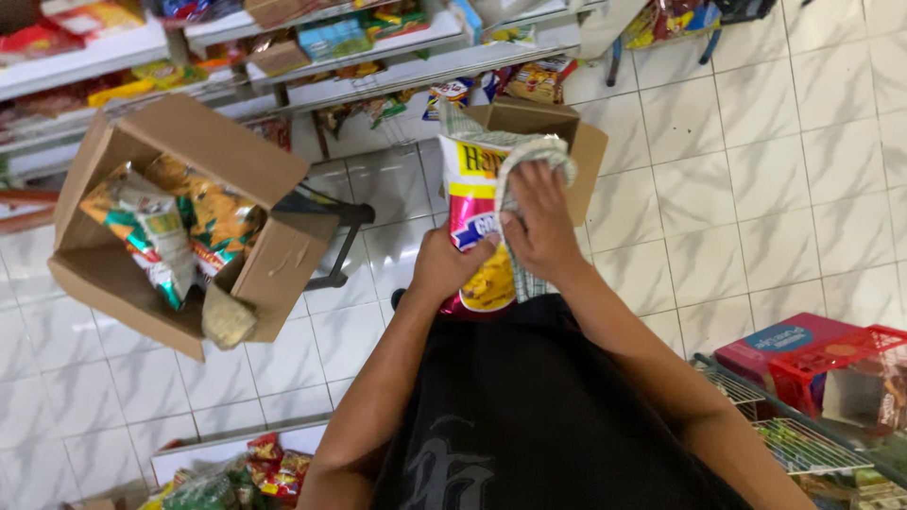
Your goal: The person wipes the surface of a bag of Happy Tos corn chips using a checkered cloth. They repeatedly pick up the bag, wipe it, and place it back into a cardboard box or onto a shelf. The person handles the bag multiple times, wiping different sides and sections of the packaging.
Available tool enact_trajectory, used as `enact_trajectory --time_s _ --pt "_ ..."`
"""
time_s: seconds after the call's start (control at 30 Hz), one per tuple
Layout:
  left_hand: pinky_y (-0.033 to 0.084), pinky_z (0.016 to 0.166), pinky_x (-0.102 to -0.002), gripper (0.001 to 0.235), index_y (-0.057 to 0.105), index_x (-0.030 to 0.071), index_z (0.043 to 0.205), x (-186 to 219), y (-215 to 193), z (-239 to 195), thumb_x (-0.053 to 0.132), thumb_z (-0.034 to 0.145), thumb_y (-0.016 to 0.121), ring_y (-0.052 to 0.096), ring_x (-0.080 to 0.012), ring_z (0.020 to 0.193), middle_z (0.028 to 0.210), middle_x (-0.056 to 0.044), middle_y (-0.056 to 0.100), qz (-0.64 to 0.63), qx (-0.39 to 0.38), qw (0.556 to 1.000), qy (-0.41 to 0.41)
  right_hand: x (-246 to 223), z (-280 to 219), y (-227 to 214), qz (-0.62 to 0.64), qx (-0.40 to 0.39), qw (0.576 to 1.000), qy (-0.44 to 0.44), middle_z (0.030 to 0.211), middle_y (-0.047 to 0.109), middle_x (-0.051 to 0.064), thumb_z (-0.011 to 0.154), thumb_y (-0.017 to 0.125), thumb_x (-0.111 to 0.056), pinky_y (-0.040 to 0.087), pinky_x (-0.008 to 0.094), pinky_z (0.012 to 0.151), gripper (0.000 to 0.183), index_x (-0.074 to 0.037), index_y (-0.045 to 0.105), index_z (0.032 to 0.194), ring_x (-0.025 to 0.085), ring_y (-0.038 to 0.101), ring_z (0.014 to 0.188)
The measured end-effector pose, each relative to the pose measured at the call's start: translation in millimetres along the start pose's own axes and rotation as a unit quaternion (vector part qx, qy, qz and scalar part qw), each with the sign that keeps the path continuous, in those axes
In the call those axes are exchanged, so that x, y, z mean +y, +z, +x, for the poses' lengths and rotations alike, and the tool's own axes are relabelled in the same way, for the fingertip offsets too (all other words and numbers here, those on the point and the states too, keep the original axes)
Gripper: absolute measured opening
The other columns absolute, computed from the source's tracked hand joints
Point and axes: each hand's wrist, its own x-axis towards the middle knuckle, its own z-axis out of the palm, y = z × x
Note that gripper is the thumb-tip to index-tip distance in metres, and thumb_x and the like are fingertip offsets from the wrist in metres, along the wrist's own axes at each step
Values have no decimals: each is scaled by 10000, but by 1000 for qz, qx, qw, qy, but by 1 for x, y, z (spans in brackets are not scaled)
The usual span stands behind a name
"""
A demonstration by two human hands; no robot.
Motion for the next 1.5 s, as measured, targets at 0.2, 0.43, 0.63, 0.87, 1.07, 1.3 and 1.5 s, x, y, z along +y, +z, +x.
enact_trajectory --time_s 0.2,0.43,0.63,0.87,1.07,1.3,1.5 --pt "591 751 -428 490 755 73 995 42 21 17 477 728 828 750 -335 796 842 -152 767 176 -141 971 80 60 -8 -44 30 13 993 110 1327 590 269 1024 536 -222 340 562 1106 459 46 517 1397 440 517 1275" --pt "572 810 -446 578 741 102 1065 64 10 47 492 652 846 742 -342 823 894 -148 773 234 -220 938 131 106 -42 -34 75 -7 957 280 791 634 248 1132 490 -285 482 459 697 332 8 576 1001 416 635 770" --pt "568 850 -420 778 651 120 1281 76 0 91 498 633 857 751 -323 902 958 -140 778 191 -278 937 85 106 -49 -1 281 219 848 393 777 599 88 1230 443 -329 463 393 651 506 12 618 899 154 514 728" --pt "579 876 -359 738 648 124 1332 100 -15 173 408 687 867 782 -225 957 1033 -96 797 133 -391 905 100 98 -20 -30 345 415 752 380 870 651 26 1150 462 -357 480 281 730 440 22 669 1066 94 559 776" --pt "574 843 -377 640 700 110 1211 129 1 217 442 681 833 766 -270 926 1015 -107 793 178 -495 840 131 67 5 -46 52 225 963 142 1443 567 301 1074 578 -304 359 451 1207 302 -55 677 1213 396 445 1449" --pt "564 828 -439 596 736 80 1032 152 18 215 507 626 823 734 -365 901 931 -183 765 343 -503 773 177 63 43 -30 143 293 859 394 1390 539 264 959 657 -311 417 389 1064 750 6 288 1531 325 549 1272" --pt "555 836 -449 686 695 88 1138 157 11 220 527 632 842 724 -367 922 959 -179 762 359 -524 748 195 73 39 -20 162 341 780 499 851 740 94 1056 528 -438 531 303 679 469 -6 696 1128 147 669 758"
